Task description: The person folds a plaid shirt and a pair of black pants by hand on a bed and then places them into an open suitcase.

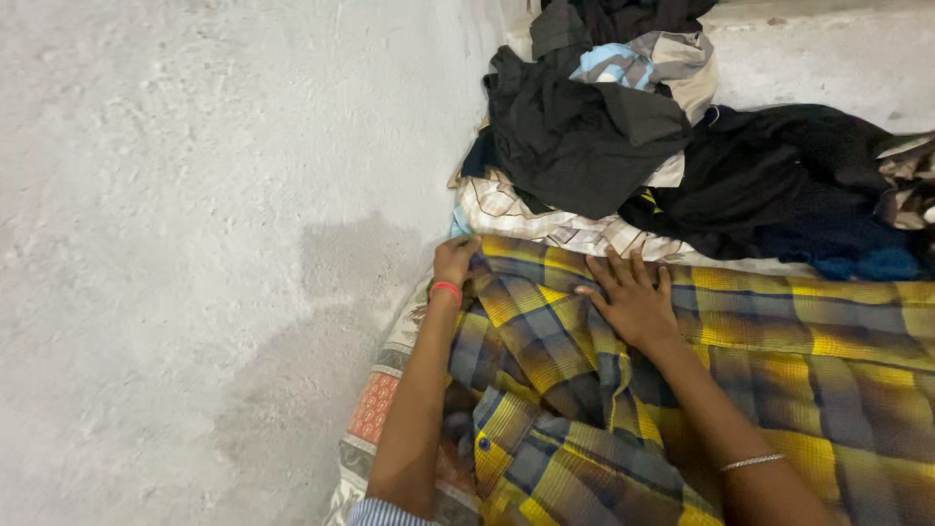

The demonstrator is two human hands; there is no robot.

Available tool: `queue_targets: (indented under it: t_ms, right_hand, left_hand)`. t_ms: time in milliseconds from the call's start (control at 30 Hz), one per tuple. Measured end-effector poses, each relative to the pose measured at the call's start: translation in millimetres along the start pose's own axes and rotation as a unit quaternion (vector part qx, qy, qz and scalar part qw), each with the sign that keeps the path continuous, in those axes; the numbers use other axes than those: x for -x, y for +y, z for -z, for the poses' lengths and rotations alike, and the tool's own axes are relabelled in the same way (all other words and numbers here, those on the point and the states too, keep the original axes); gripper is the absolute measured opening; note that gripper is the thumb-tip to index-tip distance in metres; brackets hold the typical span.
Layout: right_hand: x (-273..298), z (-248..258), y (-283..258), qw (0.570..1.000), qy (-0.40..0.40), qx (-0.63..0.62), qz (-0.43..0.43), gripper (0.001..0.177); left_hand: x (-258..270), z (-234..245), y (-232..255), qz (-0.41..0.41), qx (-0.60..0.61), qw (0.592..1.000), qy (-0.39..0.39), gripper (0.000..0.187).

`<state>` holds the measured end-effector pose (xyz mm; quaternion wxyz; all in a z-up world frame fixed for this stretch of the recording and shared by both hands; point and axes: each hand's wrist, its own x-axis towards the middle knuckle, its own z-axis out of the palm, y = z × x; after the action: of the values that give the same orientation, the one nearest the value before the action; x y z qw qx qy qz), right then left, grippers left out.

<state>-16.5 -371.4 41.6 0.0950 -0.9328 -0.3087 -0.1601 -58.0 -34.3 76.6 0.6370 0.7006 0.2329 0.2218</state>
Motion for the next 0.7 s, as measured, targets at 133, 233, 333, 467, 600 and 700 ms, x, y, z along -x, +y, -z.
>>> queue_targets:
  t_ms: [133, 233, 333, 467, 600, 700]
  right_hand:
    - [2, 4, 5, 0.994, 0.026, -0.102, 0.019, 0.069]
    - [13, 33, -6, 0.95, 0.15, -0.262, 0.081, 0.054]
    - [63, 80, -34, 0.911, 0.102, -0.396, 0.061, 0.04]
    - [109, 147, -77, 0.861, -0.242, -0.443, 0.065, 0.034]
    - [132, 172, -87, 0.886, -0.196, -0.364, 0.208, 0.03]
    - [126, 175, -37, 0.811, -0.057, -0.58, 0.058, 0.025]
  left_hand:
    - [95, 7, 35, -0.358, -0.248, 0.874, 0.216, 0.036]
    - [144, 0, 46, -0.466, -0.326, 0.822, 0.032, 0.019]
    - [175, -4, 45, -0.277, -0.2, 0.904, -0.256, 0.02]
    - [193, 2, 33, -0.43, -0.424, 0.762, -0.235, 0.049]
    - [159, 4, -5, -0.507, -0.463, 0.686, -0.242, 0.045]
    - [146, 4, -19, -0.458, -0.543, 0.669, -0.218, 0.036]
